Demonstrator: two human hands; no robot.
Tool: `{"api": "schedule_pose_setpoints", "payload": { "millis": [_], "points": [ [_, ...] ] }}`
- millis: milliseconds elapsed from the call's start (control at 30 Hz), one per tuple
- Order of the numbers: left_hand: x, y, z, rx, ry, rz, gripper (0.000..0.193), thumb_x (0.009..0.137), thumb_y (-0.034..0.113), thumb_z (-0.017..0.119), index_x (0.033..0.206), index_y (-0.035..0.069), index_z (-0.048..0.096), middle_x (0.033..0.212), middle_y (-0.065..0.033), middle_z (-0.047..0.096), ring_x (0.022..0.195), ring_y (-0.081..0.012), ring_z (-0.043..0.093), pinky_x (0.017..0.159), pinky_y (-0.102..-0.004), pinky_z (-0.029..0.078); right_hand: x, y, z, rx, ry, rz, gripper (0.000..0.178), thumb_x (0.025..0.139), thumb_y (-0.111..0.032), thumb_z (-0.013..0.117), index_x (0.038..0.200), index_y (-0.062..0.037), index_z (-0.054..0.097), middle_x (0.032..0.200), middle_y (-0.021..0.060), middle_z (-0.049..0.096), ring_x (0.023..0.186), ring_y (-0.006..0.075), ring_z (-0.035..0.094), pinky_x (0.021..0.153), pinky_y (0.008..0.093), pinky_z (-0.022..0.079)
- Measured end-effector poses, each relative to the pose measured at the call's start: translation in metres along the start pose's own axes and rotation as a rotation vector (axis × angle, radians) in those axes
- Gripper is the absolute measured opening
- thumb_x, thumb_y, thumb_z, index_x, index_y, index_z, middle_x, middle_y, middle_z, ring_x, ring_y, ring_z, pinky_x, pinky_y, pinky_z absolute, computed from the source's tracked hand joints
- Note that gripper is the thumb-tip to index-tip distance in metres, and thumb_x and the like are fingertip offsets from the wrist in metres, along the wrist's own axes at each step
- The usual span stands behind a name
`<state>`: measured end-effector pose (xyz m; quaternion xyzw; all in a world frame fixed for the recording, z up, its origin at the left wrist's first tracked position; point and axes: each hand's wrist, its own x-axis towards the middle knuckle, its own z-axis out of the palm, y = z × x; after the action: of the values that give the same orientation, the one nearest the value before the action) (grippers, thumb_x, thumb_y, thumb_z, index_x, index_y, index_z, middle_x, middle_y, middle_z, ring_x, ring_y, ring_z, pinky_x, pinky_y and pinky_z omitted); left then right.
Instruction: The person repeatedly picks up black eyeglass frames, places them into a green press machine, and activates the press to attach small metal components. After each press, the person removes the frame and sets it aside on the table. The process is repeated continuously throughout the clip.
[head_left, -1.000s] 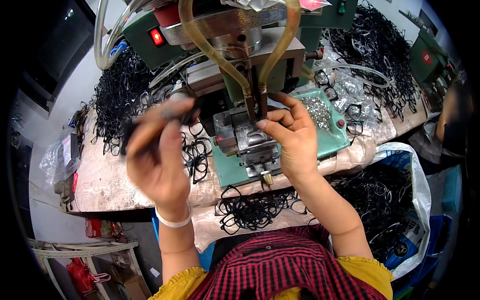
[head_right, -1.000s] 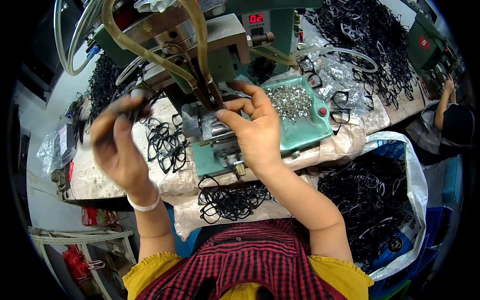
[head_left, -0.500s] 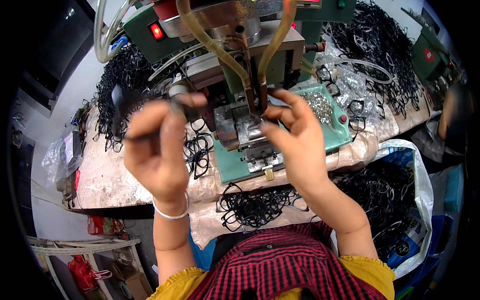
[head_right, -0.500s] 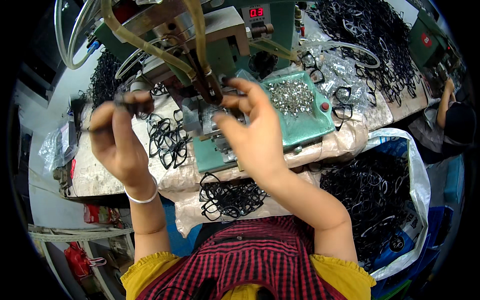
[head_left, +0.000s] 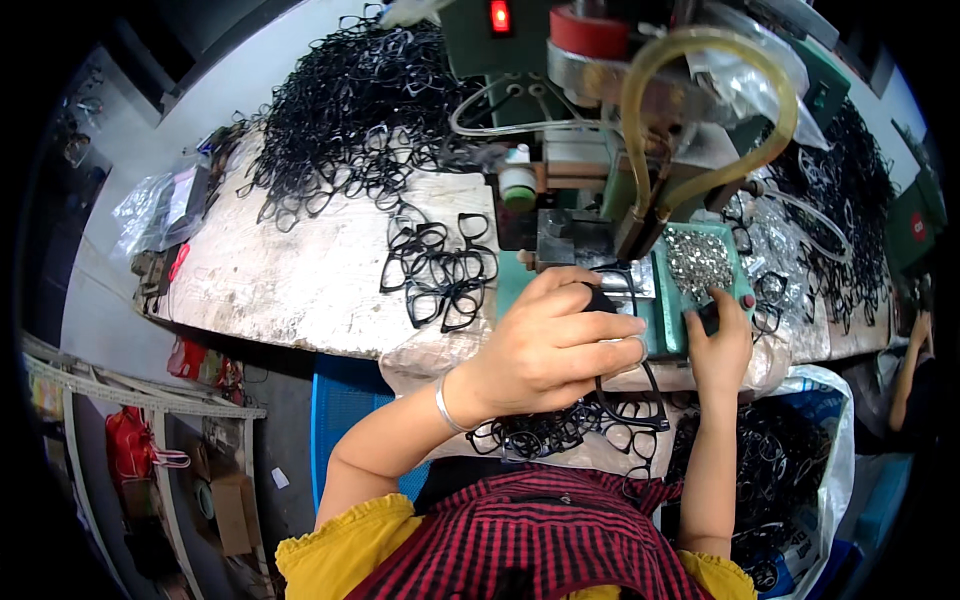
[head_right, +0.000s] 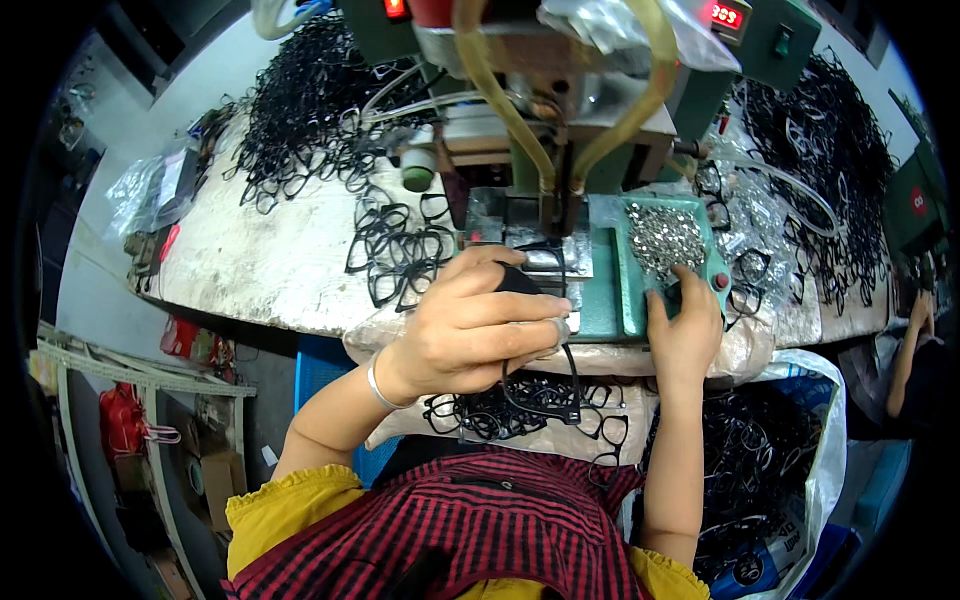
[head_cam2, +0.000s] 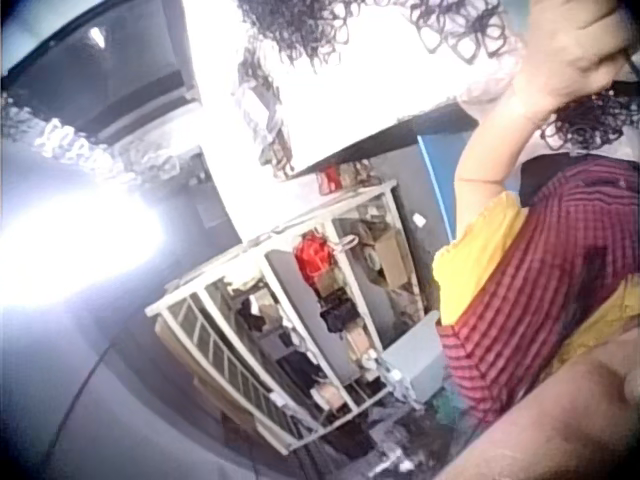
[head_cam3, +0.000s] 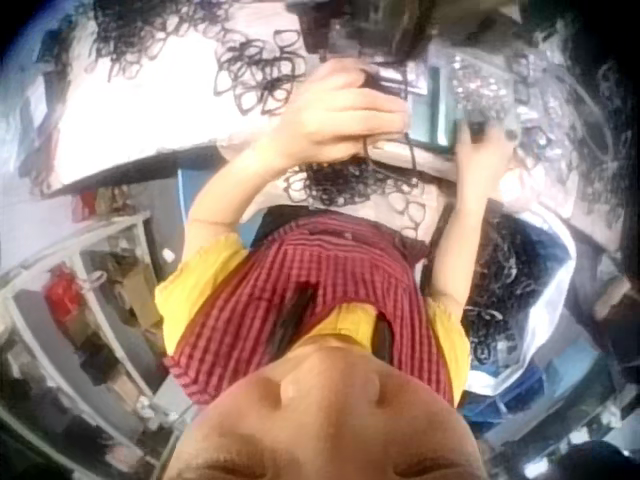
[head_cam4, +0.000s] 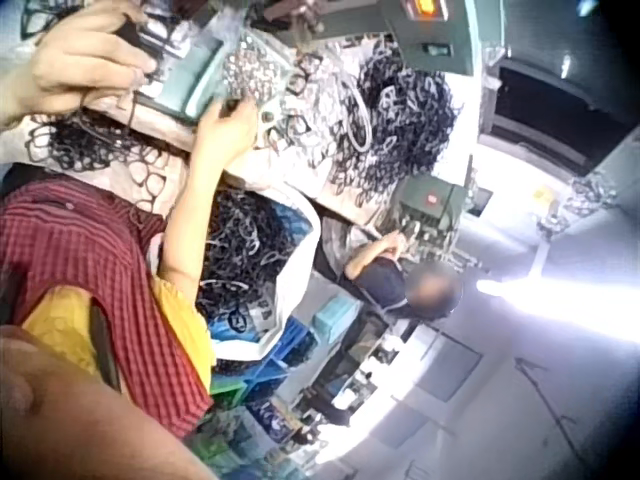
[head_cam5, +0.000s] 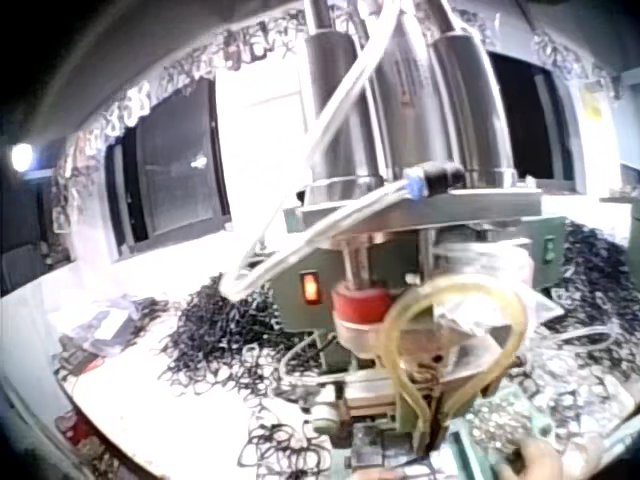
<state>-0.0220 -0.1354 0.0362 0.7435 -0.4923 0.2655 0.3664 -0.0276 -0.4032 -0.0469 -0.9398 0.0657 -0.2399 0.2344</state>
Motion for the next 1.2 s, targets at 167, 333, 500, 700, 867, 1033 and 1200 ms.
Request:
{"api": "schedule_pose_setpoints", "payload": {
  "millis": [167,333,500,700,867,1033,1200],
  "points": [
    [-0.028,0.015,0.013,0.011,0.076,-0.153,0.030,0.078,0.014,0.077,0.106,0.009,0.069,0.120,-0.0082,0.068,0.098,-0.0297,0.065,0.100,-0.0468,0.047,0.036,0.000,0.027,-0.100,0.016,-0.045,0.016,0.078,-0.014,0.074,0.091,-0.0056,0.068,0.090,0.0123,0.067,0.091,0.0335,0.062,0.081,0.0421,0.048],
    [-0.108,-0.009,-0.013,0.231,0.192,-0.453,0.038,0.078,0.005,0.072,0.115,0.006,0.065,0.125,-0.0132,0.065,0.108,-0.0313,0.065,0.095,-0.0425,0.046,0.024,0.015,0.022,0.009,0.099,-0.075,0.008,0.082,-0.011,0.071,0.087,-0.0056,0.068,0.089,0.0105,0.067,0.087,0.0322,0.062,0.080,0.0418,0.048],
    [-0.136,-0.101,-0.052,0.623,-0.252,-0.709,0.044,0.072,0.006,0.066,0.116,0.012,0.066,0.131,-0.0140,0.058,0.107,-0.0377,0.053,0.095,-0.0432,0.046,0.035,0.008,0.026,0.112,0.114,-0.041,0.009,0.089,-0.010,0.062,0.092,-0.0023,0.066,0.088,0.0146,0.066,0.086,0.0336,0.062,0.079,0.0405,0.048],
    [-0.135,-0.134,-0.103,0.649,-0.127,-0.781,0.013,0.080,0.008,0.067,0.093,0.007,0.070,0.096,-0.0131,0.069,0.095,-0.0333,0.063,0.084,-0.0402,0.051,0.028,0.025,0.032,0.404,0.127,0.067,0.016,0.091,-0.009,0.065,0.103,0.0003,0.071,0.094,0.0110,0.071,0.082,0.0177,0.066,0.077,0.0282,0.051],
    [-0.067,-0.113,-0.135,0.653,0.044,-0.620,0.018,0.081,0.005,0.069,0.098,0.007,0.070,0.101,-0.0105,0.070,0.098,-0.0298,0.064,0.088,-0.0373,0.049,0.051,0.017,0.024,0.677,-0.001,0.154,0.019,0.090,-0.006,0.068,0.108,0.0004,0.072,0.098,0.0073,0.072,0.087,0.0117,0.065,0.081,0.0236,0.050],
    [-0.139,-0.128,-0.076,0.592,-0.120,-0.757,0.024,0.076,-0.001,0.065,0.099,0.007,0.070,0.112,-0.0130,0.066,0.111,-0.0338,0.056,0.096,-0.0416,0.046,0.026,0.020,0.027,0.466,0.097,0.161,0.016,0.086,-0.002,0.068,0.101,0.0012,0.071,0.094,0.0086,0.071,0.086,0.0166,0.065,0.082,0.0269,0.049],
    [-0.141,-0.110,-0.080,0.714,0.077,-0.742,0.021,0.076,-0.007,0.060,0.090,0.006,0.069,0.109,-0.0104,0.066,0.102,-0.0328,0.057,0.088,-0.0393,0.047,-0.010,0.017,-0.017,0.444,0.076,0.090,0.013,0.084,0.001,0.067,0.096,0.0005,0.071,0.092,0.0069,0.068,0.087,0.0160,0.063,0.084,0.0283,0.048]
  ]
}}
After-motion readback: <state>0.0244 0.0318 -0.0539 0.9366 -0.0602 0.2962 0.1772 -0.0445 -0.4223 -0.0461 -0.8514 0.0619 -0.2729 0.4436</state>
